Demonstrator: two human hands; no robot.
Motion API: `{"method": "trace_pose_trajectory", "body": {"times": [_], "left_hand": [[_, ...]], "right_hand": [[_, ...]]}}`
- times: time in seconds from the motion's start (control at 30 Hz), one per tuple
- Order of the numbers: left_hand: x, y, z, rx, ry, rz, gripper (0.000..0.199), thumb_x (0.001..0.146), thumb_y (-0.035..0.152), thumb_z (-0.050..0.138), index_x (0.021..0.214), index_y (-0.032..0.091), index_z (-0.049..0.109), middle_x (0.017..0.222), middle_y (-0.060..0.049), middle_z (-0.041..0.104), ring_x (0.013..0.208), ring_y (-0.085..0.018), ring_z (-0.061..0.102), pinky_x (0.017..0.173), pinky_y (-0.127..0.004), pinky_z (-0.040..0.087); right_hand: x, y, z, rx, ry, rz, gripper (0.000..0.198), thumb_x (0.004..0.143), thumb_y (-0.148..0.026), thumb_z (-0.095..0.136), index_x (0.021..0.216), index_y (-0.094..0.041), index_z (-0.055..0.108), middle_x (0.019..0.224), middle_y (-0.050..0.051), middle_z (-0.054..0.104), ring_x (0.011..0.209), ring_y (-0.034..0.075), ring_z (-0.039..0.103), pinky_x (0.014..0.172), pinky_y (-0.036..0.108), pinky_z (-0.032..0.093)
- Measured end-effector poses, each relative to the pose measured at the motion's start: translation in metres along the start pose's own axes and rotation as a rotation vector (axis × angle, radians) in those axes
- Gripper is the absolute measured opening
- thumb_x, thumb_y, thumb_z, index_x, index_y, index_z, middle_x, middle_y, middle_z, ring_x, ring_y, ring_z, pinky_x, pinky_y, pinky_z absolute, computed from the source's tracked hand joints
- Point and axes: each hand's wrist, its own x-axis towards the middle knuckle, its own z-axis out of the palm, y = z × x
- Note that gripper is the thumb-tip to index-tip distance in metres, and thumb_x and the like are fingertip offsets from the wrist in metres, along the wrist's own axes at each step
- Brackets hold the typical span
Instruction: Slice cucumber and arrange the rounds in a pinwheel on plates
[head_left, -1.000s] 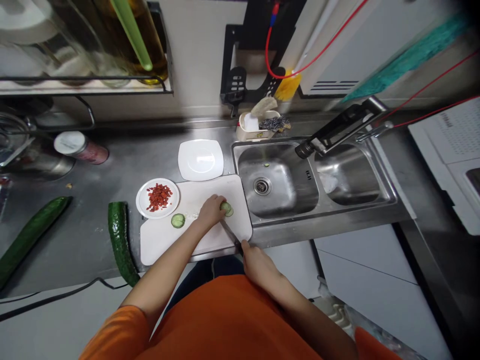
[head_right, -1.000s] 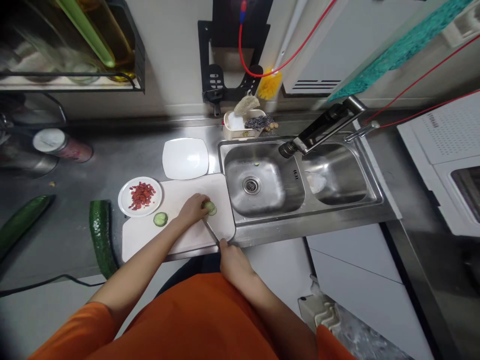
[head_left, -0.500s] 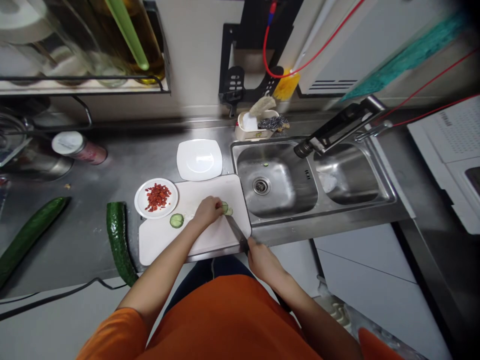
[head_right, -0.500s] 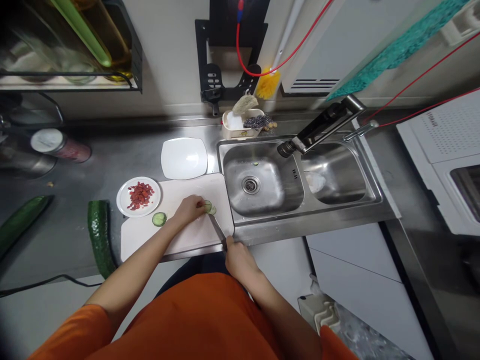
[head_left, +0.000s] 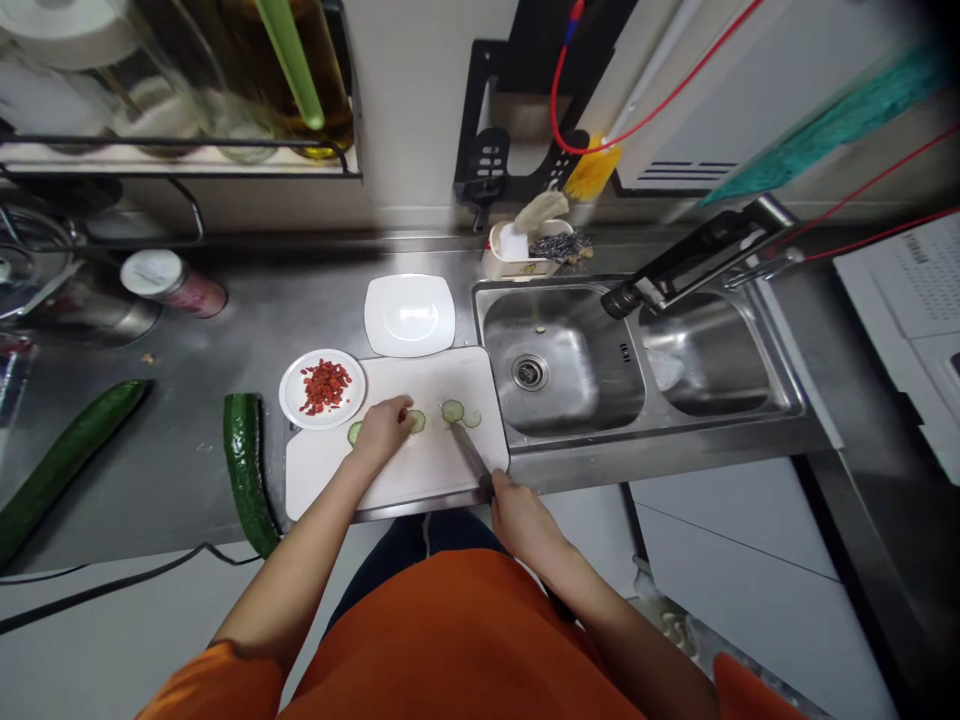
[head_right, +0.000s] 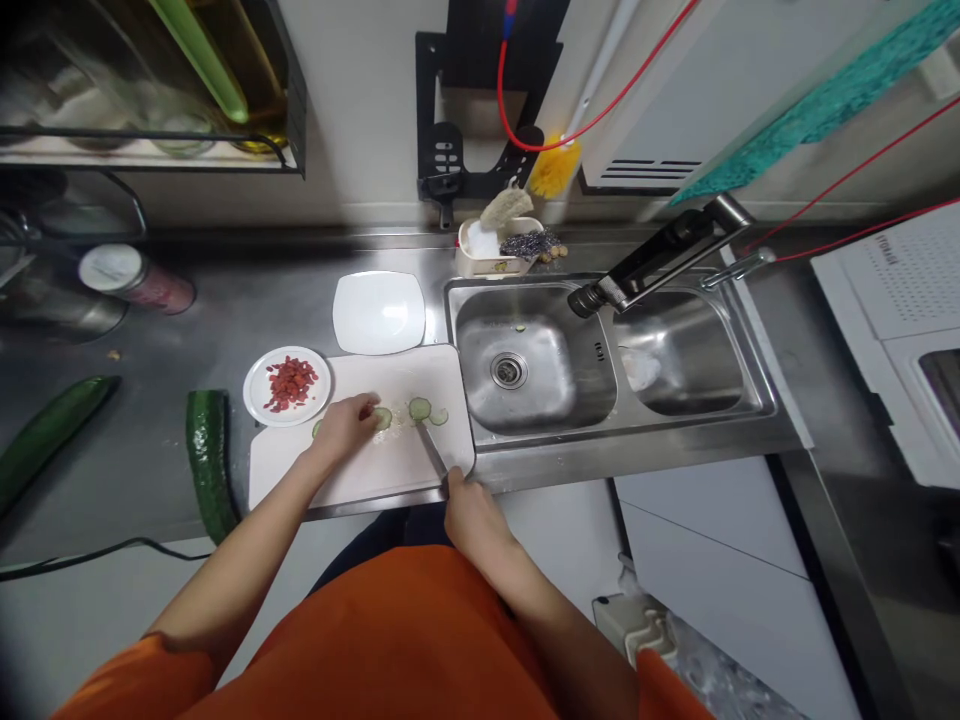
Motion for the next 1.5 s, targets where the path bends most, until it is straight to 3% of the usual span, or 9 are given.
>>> {"method": "trace_pose_trajectory", "body": {"times": [0.17, 0.37, 1.1, 1.5], "left_hand": [[-0.020, -0.005, 0.011, 0.096, 0.173, 0.048, 0.038, 0.078, 0.031, 0.059, 0.114, 0.018, 0.059, 0.103, -0.010, 0.063, 0.098, -0.024, 0.056, 0.085, -0.033, 0.043], [-0.034, -0.003, 0.026, 0.180, 0.229, 0.034, 0.036, 0.082, 0.033, 0.055, 0.113, 0.017, 0.060, 0.103, -0.012, 0.061, 0.099, -0.026, 0.052, 0.089, -0.038, 0.040], [-0.032, -0.006, 0.025, 0.171, 0.206, 0.069, 0.033, 0.082, 0.028, 0.053, 0.113, 0.018, 0.061, 0.101, -0.010, 0.061, 0.097, -0.025, 0.049, 0.088, -0.036, 0.038], [-0.027, -0.007, 0.026, 0.138, 0.183, 0.041, 0.029, 0.080, 0.027, 0.053, 0.107, 0.019, 0.062, 0.099, -0.011, 0.062, 0.100, -0.026, 0.050, 0.089, -0.037, 0.038]], "right_hand": [[0.007, -0.025, 0.000, -0.028, -0.013, -0.032, 0.033, 0.084, -0.004, 0.036, 0.113, -0.014, 0.045, 0.088, 0.014, 0.067, 0.084, 0.023, 0.066, 0.063, 0.027, 0.039], [0.016, -0.047, -0.001, -0.088, -0.003, -0.082, 0.037, 0.083, -0.003, 0.038, 0.118, -0.014, 0.041, 0.091, 0.015, 0.066, 0.094, 0.025, 0.064, 0.070, 0.028, 0.044], [0.027, -0.064, 0.004, -0.097, 0.007, -0.113, 0.033, 0.086, -0.002, 0.034, 0.117, -0.012, 0.041, 0.091, 0.016, 0.066, 0.097, 0.024, 0.064, 0.075, 0.029, 0.047], [0.022, -0.058, 0.014, -0.063, 0.000, -0.105, 0.042, 0.081, 0.000, 0.036, 0.122, -0.010, 0.042, 0.098, 0.017, 0.066, 0.098, 0.025, 0.063, 0.074, 0.030, 0.046]]}}
